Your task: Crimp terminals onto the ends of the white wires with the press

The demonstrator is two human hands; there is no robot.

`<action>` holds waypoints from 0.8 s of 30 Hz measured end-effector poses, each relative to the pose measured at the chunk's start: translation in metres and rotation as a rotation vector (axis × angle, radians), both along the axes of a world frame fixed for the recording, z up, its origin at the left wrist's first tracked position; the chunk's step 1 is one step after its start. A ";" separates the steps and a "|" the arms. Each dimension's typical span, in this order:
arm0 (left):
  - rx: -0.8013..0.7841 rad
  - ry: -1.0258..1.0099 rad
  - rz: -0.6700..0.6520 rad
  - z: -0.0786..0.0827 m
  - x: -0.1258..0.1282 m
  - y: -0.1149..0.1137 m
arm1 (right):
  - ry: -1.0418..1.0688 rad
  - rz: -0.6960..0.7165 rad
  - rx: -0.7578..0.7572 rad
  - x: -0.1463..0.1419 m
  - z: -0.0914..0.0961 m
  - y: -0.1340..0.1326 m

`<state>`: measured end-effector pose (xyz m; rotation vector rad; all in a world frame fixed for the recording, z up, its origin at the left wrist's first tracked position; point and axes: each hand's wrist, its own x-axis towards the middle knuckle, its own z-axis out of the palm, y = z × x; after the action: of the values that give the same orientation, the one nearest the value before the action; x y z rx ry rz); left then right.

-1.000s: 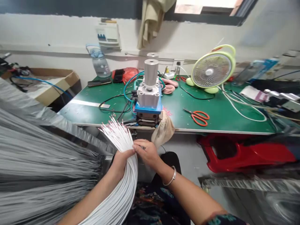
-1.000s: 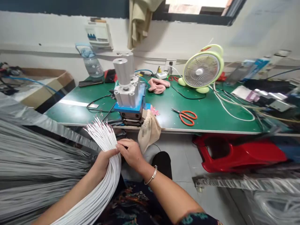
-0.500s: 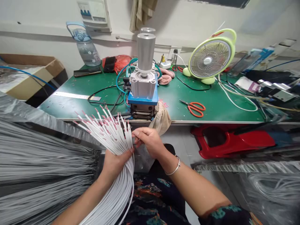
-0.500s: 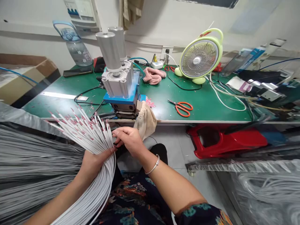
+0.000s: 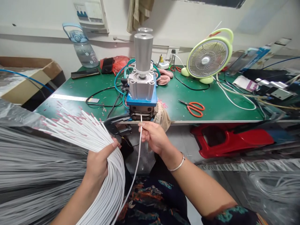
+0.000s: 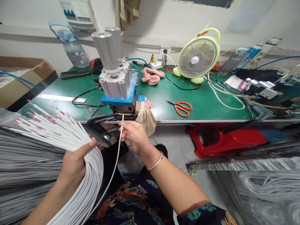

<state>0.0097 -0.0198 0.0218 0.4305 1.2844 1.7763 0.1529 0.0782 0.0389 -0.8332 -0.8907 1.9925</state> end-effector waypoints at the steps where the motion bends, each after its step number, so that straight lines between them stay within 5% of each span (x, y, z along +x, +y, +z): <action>1: 0.008 -0.016 0.004 0.003 -0.002 0.001 | 0.016 -0.010 -0.019 0.000 0.001 0.001; 7: 0.007 -0.057 0.036 0.010 -0.006 0.004 | 0.106 -0.104 -0.108 -0.002 0.005 0.008; 11: -0.076 -0.083 0.036 0.005 -0.007 0.003 | 0.039 -0.120 -0.028 0.001 -0.001 0.008; 17: -0.079 0.014 -0.172 -0.008 0.000 -0.001 | -0.173 0.097 0.219 0.015 -0.002 -0.008; 24: -0.029 0.198 -0.289 -0.004 0.017 0.010 | -0.159 0.243 0.114 0.011 0.008 -0.013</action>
<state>0.0268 -0.0099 0.0181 0.7516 1.3080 1.4992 0.1635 0.0648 0.0468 -0.8616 -1.2361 2.0787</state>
